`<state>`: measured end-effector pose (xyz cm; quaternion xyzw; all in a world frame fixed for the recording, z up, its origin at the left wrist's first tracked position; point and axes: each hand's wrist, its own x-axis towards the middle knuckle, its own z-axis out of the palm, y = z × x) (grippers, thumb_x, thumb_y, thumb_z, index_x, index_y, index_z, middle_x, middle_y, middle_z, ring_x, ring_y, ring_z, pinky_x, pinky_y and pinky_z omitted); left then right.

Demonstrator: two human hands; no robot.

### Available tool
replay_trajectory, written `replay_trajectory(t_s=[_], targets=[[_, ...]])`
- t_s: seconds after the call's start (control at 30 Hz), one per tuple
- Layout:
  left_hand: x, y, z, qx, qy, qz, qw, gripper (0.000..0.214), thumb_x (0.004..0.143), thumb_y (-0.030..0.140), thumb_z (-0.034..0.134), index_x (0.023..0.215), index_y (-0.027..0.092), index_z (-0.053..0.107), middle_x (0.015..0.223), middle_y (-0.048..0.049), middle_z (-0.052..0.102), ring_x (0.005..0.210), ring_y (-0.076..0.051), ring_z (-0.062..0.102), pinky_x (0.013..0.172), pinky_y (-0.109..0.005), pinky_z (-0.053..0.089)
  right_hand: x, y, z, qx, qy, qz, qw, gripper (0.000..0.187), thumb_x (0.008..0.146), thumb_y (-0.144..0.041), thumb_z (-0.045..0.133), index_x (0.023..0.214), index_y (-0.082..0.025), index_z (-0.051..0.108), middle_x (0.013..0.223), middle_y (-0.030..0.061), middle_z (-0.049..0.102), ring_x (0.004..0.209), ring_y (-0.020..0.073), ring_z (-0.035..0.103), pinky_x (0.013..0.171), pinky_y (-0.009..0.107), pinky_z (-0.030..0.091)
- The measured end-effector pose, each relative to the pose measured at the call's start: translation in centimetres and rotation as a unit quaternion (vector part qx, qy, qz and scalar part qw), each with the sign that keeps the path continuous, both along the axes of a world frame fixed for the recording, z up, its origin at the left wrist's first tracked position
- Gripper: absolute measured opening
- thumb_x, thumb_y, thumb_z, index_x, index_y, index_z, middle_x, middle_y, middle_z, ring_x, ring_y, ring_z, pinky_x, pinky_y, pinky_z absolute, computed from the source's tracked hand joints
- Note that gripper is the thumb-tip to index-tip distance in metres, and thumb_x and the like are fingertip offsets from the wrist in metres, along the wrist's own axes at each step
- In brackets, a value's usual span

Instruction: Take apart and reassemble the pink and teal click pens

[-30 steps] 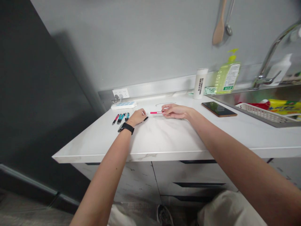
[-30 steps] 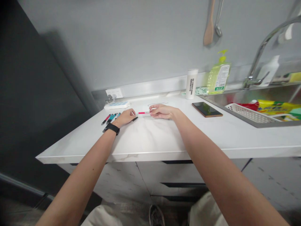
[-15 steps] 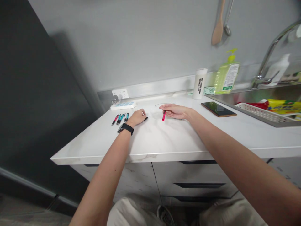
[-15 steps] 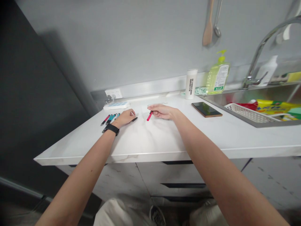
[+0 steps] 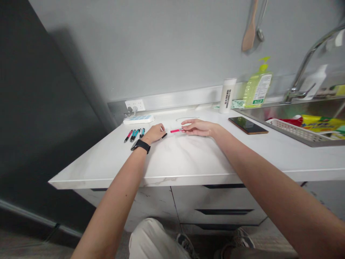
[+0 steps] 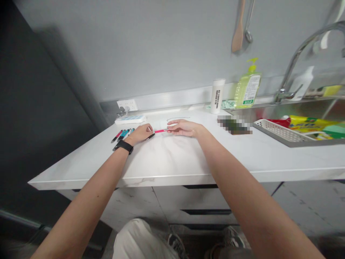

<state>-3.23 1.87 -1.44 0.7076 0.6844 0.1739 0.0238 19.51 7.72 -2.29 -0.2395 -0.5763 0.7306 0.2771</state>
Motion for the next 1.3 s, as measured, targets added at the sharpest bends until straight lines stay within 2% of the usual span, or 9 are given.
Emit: replay_trajectory(t_s=[0.1, 0.27, 0.4, 0.5, 0.7, 0.83, 1.0, 1.17, 1.3], targets=[[0.0, -0.1, 0.1, 0.002, 0.005, 0.005, 1.0, 0.016, 0.075, 0.027, 0.052, 0.086, 0.017, 0.059, 0.082, -0.0058, 0.066, 0.073, -0.016, 0.059, 0.066, -0.024, 0.042, 0.0, 0.1, 0.1, 0.0, 0.022, -0.015, 1.0, 0.008, 0.079, -0.004, 0.057, 0.081, -0.012, 0.055, 0.069, 0.0011, 0.059, 0.051, 0.0029, 0.054, 0.05, 0.01, 0.049], [-0.1, -0.1, 0.0, -0.002, 0.003, 0.008, 1.0, 0.016, 0.075, 0.027, 0.053, 0.086, 0.017, 0.059, 0.081, -0.0052, 0.066, 0.072, -0.016, 0.059, 0.066, -0.024, 0.042, 0.0, -0.1, 0.3, -0.018, -0.003, -0.023, 1.0, 0.02, 0.076, 0.003, 0.057, 0.088, -0.013, 0.054, 0.075, 0.0028, 0.062, 0.063, 0.0065, 0.061, 0.061, 0.015, 0.053], [-0.1, -0.2, 0.0, 0.004, -0.013, 0.009, 1.0, 0.015, 0.075, 0.024, 0.052, 0.086, 0.018, 0.059, 0.077, -0.0041, 0.065, 0.068, -0.015, 0.058, 0.063, -0.023, 0.041, -0.1, 0.0, 0.4, -0.026, -0.006, -0.013, 1.0, 0.009, 0.084, -0.009, 0.054, 0.076, -0.012, 0.052, 0.051, -0.006, 0.046, 0.038, 0.0004, 0.039, 0.036, 0.009, 0.035], [-0.1, -0.3, 0.1, 0.007, -0.02, 0.006, 1.0, 0.014, 0.074, 0.024, 0.052, 0.086, 0.018, 0.058, 0.076, -0.0036, 0.065, 0.066, -0.015, 0.058, 0.061, -0.023, 0.041, -0.3, 0.3, 0.3, -0.011, -0.013, -0.008, 1.0, 0.011, 0.084, -0.02, 0.058, 0.078, -0.013, 0.053, 0.045, -0.0092, 0.038, 0.034, 0.0005, 0.028, 0.031, 0.011, 0.025], [-0.2, -0.3, 0.0, 0.013, -0.014, 0.008, 1.0, 0.015, 0.075, 0.025, 0.051, 0.086, 0.018, 0.058, 0.078, -0.0034, 0.066, 0.067, -0.015, 0.058, 0.062, -0.023, 0.041, -0.4, -0.2, 0.6, -0.004, 0.002, -0.034, 0.999, 0.009, 0.081, -0.006, 0.058, 0.086, -0.013, 0.055, 0.065, -0.0013, 0.058, 0.052, 0.0034, 0.055, 0.051, 0.011, 0.048], [-0.3, -0.3, 0.1, 0.013, -0.011, 0.005, 1.0, 0.016, 0.075, 0.024, 0.05, 0.087, 0.018, 0.058, 0.08, -0.0035, 0.066, 0.067, -0.015, 0.058, 0.061, -0.023, 0.04, -0.4, -0.7, 0.9, 0.0, -0.011, -0.016, 1.0, 0.004, 0.082, -0.009, 0.058, 0.083, -0.012, 0.057, 0.064, -0.001, 0.058, 0.048, 0.0026, 0.053, 0.05, 0.011, 0.048], [-0.1, -0.3, 0.1, 0.017, -0.014, 0.003, 1.0, 0.016, 0.075, 0.022, 0.05, 0.087, 0.018, 0.059, 0.079, -0.0034, 0.066, 0.068, -0.015, 0.059, 0.061, -0.023, 0.041, -0.5, -0.6, 0.9, -0.01, 0.013, -0.049, 0.999, 0.015, 0.078, 0.0, 0.056, 0.086, -0.013, 0.055, 0.072, 0.0021, 0.061, 0.06, 0.0057, 0.06, 0.058, 0.014, 0.051], [-0.2, 0.0, -0.1, 0.017, -0.004, -0.002, 1.0, 0.017, 0.075, 0.023, 0.05, 0.088, 0.018, 0.059, 0.082, -0.004, 0.066, 0.071, -0.016, 0.06, 0.064, -0.023, 0.041, -0.5, -0.3, 0.7, -0.024, -0.01, -0.022, 0.999, 0.01, 0.084, -0.005, 0.048, 0.082, -0.013, 0.054, 0.057, -0.003, 0.051, 0.037, 0.0006, 0.036, 0.035, 0.01, 0.032], [-0.4, 0.1, -0.1, 0.012, 0.0, -0.007, 1.0, 0.017, 0.075, 0.026, 0.051, 0.088, 0.019, 0.059, 0.084, -0.0042, 0.066, 0.072, -0.015, 0.06, 0.063, -0.023, 0.041, -0.5, -0.6, 0.8, -0.003, 0.022, -0.062, 0.998, 0.014, 0.08, -0.002, 0.052, 0.088, -0.013, 0.055, 0.074, 0.0028, 0.06, 0.055, 0.0042, 0.054, 0.051, 0.013, 0.045]])
